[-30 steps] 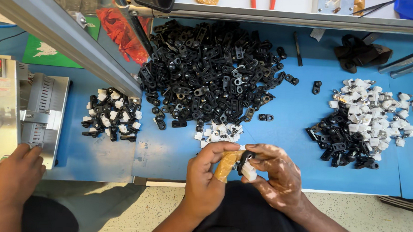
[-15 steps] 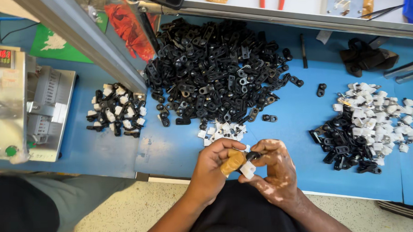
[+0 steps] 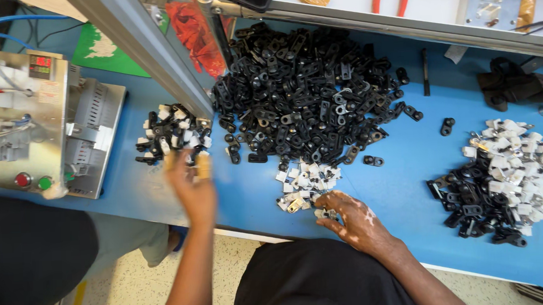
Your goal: The person repeatedly picks up small black and white plastic connector parts from a blue workbench, joins them together by hand, and places the assembled units into a growing pile. The process is continuous and repetitive throughout the clip.
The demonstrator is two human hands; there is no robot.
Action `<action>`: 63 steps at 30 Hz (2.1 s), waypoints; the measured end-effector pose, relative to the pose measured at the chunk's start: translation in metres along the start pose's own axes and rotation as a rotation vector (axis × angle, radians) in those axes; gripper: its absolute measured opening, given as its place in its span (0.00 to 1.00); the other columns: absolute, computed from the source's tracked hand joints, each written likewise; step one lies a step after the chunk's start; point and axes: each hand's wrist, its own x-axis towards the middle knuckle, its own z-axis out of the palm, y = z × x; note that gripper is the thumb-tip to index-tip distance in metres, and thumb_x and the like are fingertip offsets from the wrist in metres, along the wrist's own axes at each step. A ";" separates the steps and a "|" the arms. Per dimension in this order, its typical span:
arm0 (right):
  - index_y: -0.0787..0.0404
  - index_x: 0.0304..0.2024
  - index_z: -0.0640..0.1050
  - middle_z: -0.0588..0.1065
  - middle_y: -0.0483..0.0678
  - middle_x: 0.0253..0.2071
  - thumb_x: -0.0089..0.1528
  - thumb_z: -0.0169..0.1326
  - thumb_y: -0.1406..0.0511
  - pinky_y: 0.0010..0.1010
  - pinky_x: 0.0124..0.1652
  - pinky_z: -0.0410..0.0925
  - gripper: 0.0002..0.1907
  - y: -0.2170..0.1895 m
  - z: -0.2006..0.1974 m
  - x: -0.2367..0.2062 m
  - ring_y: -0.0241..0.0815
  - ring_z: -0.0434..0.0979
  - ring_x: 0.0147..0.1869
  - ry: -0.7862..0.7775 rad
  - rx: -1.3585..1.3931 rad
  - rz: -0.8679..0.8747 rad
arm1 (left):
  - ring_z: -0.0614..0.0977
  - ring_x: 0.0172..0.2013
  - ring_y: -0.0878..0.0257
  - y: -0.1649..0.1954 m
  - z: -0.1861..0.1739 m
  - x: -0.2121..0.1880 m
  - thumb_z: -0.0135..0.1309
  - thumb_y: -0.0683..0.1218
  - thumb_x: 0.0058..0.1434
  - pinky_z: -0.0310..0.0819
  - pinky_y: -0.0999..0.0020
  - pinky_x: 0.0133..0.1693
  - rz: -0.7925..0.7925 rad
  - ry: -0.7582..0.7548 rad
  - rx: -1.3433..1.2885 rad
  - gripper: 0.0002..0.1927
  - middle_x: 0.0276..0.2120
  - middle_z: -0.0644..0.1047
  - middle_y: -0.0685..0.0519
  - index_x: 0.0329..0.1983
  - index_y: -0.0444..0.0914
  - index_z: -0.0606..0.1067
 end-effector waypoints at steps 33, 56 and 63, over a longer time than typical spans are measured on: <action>0.64 0.33 0.68 0.68 0.48 0.33 0.47 0.51 0.71 0.24 0.30 0.69 0.12 -0.009 -0.013 -0.021 0.37 0.72 0.33 0.434 0.388 -0.129 | 0.73 0.24 0.65 0.054 0.062 -0.102 0.45 0.41 0.55 0.67 0.74 0.24 -0.569 -0.678 -0.758 0.10 0.29 0.73 0.46 0.37 0.29 0.66; 0.61 0.33 0.71 0.70 0.48 0.31 0.46 0.52 0.74 0.27 0.30 0.66 0.12 -0.021 -0.033 -0.042 0.42 0.72 0.34 0.548 0.118 -0.447 | 0.73 0.23 0.64 0.076 0.050 -0.116 0.48 0.38 0.49 0.68 0.76 0.26 -0.564 -0.788 -0.711 0.06 0.24 0.73 0.49 0.31 0.32 0.71; 0.63 0.31 0.71 0.69 0.45 0.22 0.45 0.54 0.72 0.24 0.26 0.65 0.11 -0.038 -0.028 -0.043 0.35 0.70 0.25 0.584 0.252 -0.188 | 0.75 0.37 0.64 0.104 0.034 -0.110 0.52 0.37 0.48 0.69 0.75 0.39 0.373 -0.605 -0.347 0.12 0.37 0.72 0.48 0.37 0.34 0.71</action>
